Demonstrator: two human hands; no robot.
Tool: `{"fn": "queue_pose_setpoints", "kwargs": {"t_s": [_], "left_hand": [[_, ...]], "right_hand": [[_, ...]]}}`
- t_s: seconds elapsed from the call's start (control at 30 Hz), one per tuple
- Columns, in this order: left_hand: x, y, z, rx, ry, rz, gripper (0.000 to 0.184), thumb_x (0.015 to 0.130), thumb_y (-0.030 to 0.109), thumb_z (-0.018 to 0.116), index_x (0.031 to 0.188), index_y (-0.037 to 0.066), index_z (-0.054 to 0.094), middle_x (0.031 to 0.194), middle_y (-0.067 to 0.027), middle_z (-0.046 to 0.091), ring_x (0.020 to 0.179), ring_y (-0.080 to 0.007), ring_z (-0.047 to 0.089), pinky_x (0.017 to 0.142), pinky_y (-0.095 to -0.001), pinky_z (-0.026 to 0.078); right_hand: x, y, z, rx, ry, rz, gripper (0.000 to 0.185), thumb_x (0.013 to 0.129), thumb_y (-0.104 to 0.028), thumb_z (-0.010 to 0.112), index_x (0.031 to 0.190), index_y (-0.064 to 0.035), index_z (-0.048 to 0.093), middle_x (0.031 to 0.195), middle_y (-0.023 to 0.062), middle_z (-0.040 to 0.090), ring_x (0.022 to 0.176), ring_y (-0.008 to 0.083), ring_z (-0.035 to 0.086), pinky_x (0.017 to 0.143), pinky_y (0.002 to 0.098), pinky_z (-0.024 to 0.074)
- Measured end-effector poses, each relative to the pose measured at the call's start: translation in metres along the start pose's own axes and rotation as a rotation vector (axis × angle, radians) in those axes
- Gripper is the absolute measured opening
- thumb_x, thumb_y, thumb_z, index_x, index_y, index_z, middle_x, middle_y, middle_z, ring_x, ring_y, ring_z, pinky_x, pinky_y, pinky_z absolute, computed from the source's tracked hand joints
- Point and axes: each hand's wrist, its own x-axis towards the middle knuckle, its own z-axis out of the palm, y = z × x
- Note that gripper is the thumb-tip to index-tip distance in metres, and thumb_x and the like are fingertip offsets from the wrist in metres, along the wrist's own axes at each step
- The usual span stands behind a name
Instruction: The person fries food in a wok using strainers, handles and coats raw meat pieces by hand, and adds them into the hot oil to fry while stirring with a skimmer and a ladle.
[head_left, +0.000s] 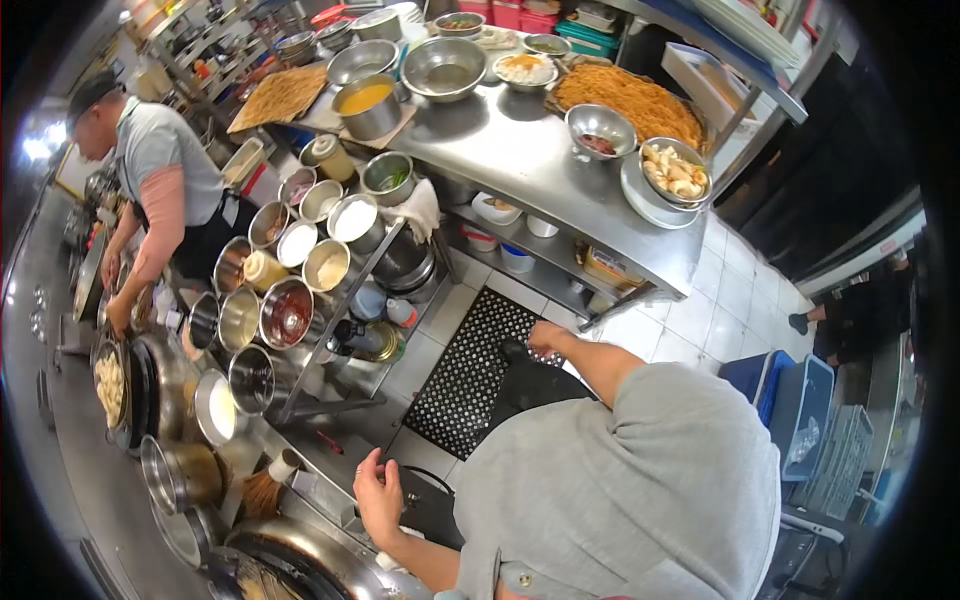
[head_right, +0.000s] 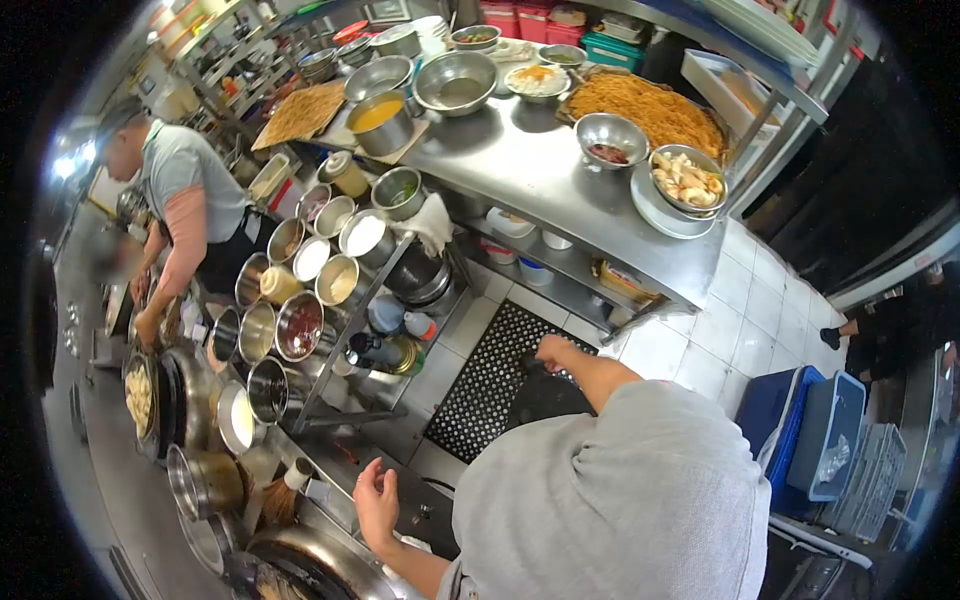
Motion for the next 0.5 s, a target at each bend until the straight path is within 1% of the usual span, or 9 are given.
{"fn": "queue_pose_setpoints", "kwargs": {"t_s": [0.03,0.07,0.13,0.23,0.3,0.37,0.43,0.47,0.5], "left_hand": [[0.006,0.008,-0.001,0.031,-0.003,0.024,0.033,0.083,0.013,0.062,0.113,-0.001,0.059,0.094,-0.0158,0.062,0.079,-0.0247,0.062,0.067,-0.0351,0.049],[0.01,0.019,0.0,-0.002,0.016,0.005,0.034,0.083,0.013,0.062,0.113,-0.001,0.059,0.093,-0.0154,0.062,0.079,-0.0248,0.061,0.068,-0.0355,0.048],[0.02,0.023,0.009,-0.013,-0.015,0.026,0.034,0.083,0.013,0.063,0.113,-0.001,0.06,0.094,-0.0156,0.062,0.079,-0.0242,0.061,0.068,-0.0351,0.049],[0.031,0.042,0.02,0.026,-0.078,-0.012,0.036,0.082,0.014,0.064,0.114,0.0,0.059,0.095,-0.0164,0.063,0.079,-0.0223,0.062,0.069,-0.0339,0.049],[0.04,0.041,0.034,0.044,-0.113,-0.062,0.036,0.082,0.015,0.065,0.114,0.0,0.059,0.095,-0.0167,0.064,0.079,-0.0216,0.062,0.07,-0.0332,0.049],[0.05,0.035,0.051,0.016,-0.122,-0.124,0.036,0.082,0.016,0.064,0.114,0.001,0.059,0.094,-0.0164,0.065,0.08,-0.0226,0.063,0.072,-0.0332,0.05],[0.064,0.011,0.073,0.013,-0.16,-0.18,0.036,0.083,0.017,0.064,0.114,0.001,0.06,0.093,-0.0162,0.066,0.081,-0.023,0.063,0.073,-0.0333,0.05],[0.07,-0.004,0.084,0.065,-0.2,-0.205,0.035,0.083,0.017,0.063,0.113,0.001,0.06,0.091,-0.0158,0.066,0.081,-0.0236,0.064,0.072,-0.034,0.05],[0.073,-0.021,0.096,0.082,-0.216,-0.246,0.034,0.082,0.016,0.063,0.113,0.001,0.06,0.091,-0.0157,0.066,0.08,-0.0232,0.064,0.072,-0.0339,0.05]], "right_hand": [[-0.001,0.012,-0.015,0.187,-0.011,0.123,0.02,0.084,-0.019,0.054,0.09,-0.0042,0.066,0.067,0.0068,0.066,0.05,0.0185,0.061,0.045,0.0322,0.0509],[0.0,0.021,-0.029,0.245,0.038,0.074,0.02,0.084,-0.019,0.054,0.089,-0.0034,0.066,0.067,0.0071,0.066,0.05,0.0181,0.062,0.046,0.0318,0.0509],[-0.013,0.031,-0.06,0.355,0.136,-0.026,0.02,0.085,-0.018,0.054,0.087,-0.0018,0.065,0.068,0.0078,0.066,0.052,0.0173,0.062,0.047,0.031,0.0509],[-0.024,0.016,-0.105,0.421,0.358,-0.359,0.02,0.084,-0.018,0.053,0.081,-0.0013,0.064,0.066,0.0067,0.067,0.052,0.0185,0.064,0.049,0.0319,0.0517],[-0.052,-0.012,-0.14,0.397,0.481,-0.553,0.019,0.087,-0.018,0.053,0.086,-0.0014,0.062,0.065,0.0067,0.065,0.054,0.0159,0.062,0.051,0.0289,0.051],[-0.07,-0.037,-0.171,0.516,0.411,-0.686,0.02,0.091,-0.019,0.051,0.094,-0.0017,0.061,0.072,0.005,0.065,0.061,0.0114,0.061,0.051,0.0258,0.0494],[-0.087,-0.053,-0.203,0.749,0.351,-0.739,0.021,0.092,-0.02,0.051,0.095,-0.0019,0.061,0.071,0.0039,0.063,0.061,0.0104,0.059,0.051,0.025,0.048],[-0.093,-0.059,-0.217,0.867,0.323,-0.763,0.021,0.092,-0.021,0.052,0.095,-0.0021,0.061,0.071,0.0034,0.062,0.062,0.0099,0.059,0.05,0.0246,0.0473],[-0.098,-0.063,-0.231,0.845,0.408,-0.757,0.022,0.092,-0.021,0.051,0.093,-0.0014,0.061,0.07,0.0039,0.062,0.061,0.0108,0.059,0.051,0.0253,0.0472]]}}
